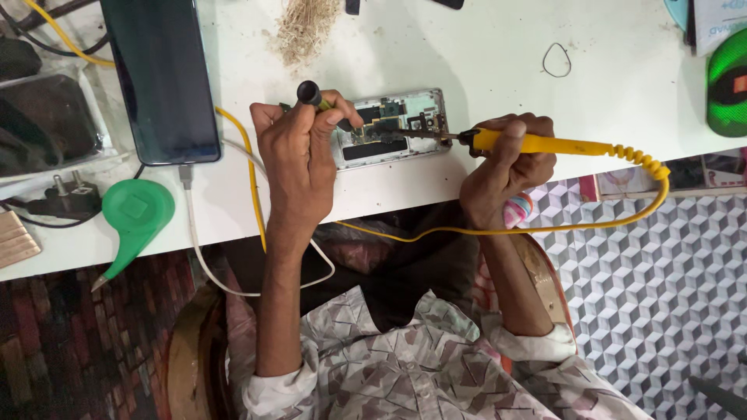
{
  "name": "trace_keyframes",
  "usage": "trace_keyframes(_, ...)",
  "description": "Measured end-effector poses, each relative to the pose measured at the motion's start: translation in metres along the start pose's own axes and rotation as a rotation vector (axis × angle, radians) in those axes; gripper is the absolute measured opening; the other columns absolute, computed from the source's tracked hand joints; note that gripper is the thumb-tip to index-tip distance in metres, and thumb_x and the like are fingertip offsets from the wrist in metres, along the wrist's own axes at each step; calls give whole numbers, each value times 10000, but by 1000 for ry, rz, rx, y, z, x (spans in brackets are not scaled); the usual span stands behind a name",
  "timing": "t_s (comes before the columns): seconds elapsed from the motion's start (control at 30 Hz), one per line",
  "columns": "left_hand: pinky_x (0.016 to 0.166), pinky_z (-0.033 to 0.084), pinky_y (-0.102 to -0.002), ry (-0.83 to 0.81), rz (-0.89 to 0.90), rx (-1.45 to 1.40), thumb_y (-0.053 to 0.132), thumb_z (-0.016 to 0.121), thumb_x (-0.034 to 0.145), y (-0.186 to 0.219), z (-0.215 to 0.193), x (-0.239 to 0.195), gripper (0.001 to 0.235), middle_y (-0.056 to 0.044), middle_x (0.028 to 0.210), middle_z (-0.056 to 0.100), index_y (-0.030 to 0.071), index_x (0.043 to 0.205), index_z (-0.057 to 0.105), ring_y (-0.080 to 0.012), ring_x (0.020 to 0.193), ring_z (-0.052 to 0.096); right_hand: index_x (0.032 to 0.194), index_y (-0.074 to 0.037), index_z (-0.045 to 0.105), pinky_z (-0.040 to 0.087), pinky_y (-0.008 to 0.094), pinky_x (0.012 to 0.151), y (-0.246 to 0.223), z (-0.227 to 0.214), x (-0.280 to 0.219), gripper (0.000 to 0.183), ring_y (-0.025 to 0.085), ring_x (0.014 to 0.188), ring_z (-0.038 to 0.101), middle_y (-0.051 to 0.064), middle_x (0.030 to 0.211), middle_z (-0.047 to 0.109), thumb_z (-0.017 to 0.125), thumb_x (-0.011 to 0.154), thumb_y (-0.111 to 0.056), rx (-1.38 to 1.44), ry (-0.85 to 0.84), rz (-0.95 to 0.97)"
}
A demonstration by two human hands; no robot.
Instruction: The person uses a soldering iron and a small tool to work on the internal circuit board of a disassembled mobile phone. They repeatedly apply heat to specific points on the board while holding the device steady.
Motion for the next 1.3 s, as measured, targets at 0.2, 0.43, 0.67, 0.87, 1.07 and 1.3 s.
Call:
trace_keyframes(0.2,885,298,-348,-13,-13,-9,300,399,1170,2,-1,0,420,25,910,752,48,964,665,-151,629,404,967,-3,539,370,231,523,1,-1,0,335,95,558,490,106,790,646,507,1160,-275,1,19,-10)
trace_keyframes(0.43,893,301,-347,-2,16,-8,291,403,1186,3,-2,0,408,24,962,772,54,993,672,-178,714,403,953,-13,540,378,234,524,0,-2,0,306,93,597,508,81,758,642,492,1143,-248,29,69,56)
trace_keyframes(0.67,926,307,-347,0,-1,-24,275,426,1177,4,-2,2,362,23,955,774,63,1029,680,-150,741,486,930,-2,538,349,245,522,3,1,4,304,86,560,463,92,748,624,503,1139,-220,-20,8,25)
trace_keyframes(0.87,915,306,-351,-4,-31,-3,240,442,1162,3,-1,1,337,19,946,779,68,1005,687,-169,706,440,931,-11,515,381,270,569,7,-2,0,288,101,620,491,82,744,605,498,1126,-222,53,90,81)
trace_keyframes(1.07,897,310,-344,2,-21,-26,230,454,1155,8,-3,4,317,11,956,775,69,1000,678,-163,724,473,932,-9,517,369,246,540,2,2,4,296,102,625,484,81,755,620,494,1137,-221,43,30,28)
trace_keyframes(1.3,894,311,-351,-6,-35,-30,229,449,1154,5,-2,2,326,8,933,776,62,996,680,-177,699,463,928,-1,529,353,244,529,3,1,4,277,100,605,464,97,744,625,499,1127,-190,25,34,4)
Point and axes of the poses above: each hand's wrist, its own x-axis towards the middle knuckle, its own z-axis out of the palm, y = z × x, the point moved 4 cm from there along x, towards the middle knuckle
